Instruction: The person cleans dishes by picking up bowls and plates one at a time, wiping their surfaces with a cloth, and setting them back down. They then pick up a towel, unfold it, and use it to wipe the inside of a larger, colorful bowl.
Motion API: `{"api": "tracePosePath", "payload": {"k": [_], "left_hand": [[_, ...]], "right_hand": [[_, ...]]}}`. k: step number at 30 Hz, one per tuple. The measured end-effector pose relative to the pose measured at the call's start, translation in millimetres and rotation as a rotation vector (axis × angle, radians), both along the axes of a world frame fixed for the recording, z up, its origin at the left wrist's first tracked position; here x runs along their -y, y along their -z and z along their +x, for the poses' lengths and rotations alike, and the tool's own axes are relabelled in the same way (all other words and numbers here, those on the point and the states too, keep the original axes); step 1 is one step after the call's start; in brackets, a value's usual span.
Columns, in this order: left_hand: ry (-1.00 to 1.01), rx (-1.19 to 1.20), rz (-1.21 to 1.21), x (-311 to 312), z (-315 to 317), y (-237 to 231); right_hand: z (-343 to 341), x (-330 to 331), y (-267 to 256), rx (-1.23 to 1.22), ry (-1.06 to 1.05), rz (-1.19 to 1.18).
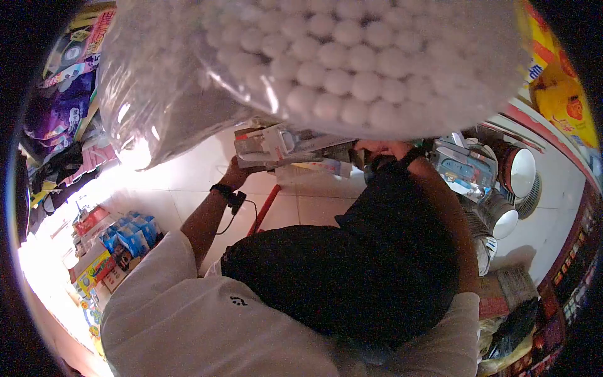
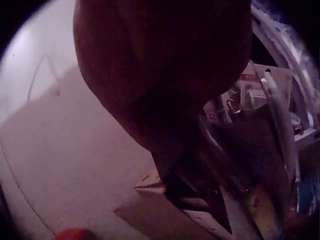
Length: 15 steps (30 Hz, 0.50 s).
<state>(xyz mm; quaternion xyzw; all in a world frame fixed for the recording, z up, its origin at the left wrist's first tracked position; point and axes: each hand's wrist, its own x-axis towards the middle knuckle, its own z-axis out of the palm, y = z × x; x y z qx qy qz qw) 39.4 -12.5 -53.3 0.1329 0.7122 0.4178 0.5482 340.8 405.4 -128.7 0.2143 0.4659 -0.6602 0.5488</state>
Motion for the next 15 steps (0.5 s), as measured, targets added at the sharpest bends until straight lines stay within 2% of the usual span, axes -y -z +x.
{"api": "tracePosePath", "payload": {"k": [2,5,6,8,9,10,12,14,15], "left_hand": [[-0.034,0.033,0.010,1,-12,3],[0.057,-0.090,0.025,11,-42,5],[0.062,-0.096,0.029,22,-58,9],[-0.004,-0.049,-0.105,40,-80,9],[0.113,-0.153,-0.048,50,-87,9],[0.119,-0.154,-0.046,59,-94,9],[0.247,-0.308,-0.037,106,-123,44],[-0.306,0.046,-0.127,104,-118,28],[-0.310,0.053,-0.148,107,-122,25]], "right_hand": [[-3,16,-35,-0.004,-0.010,-0.019],[-40,10,-70,-0.028,-0.024,-0.041],[-38,12,-58,-0.033,-0.019,-0.036],[-25,25,-20,-0.331,0.155,-0.110],[-27,24,-27,-0.331,0.159,-0.109],[-29,21,-33,-0.297,0.192,-0.094],[-33,11,-49,-0.227,0.260,-0.057],[-27,2,-48,-0.294,0.289,-0.053],[-26,-4,-54,-0.367,0.314,-0.053]]}}
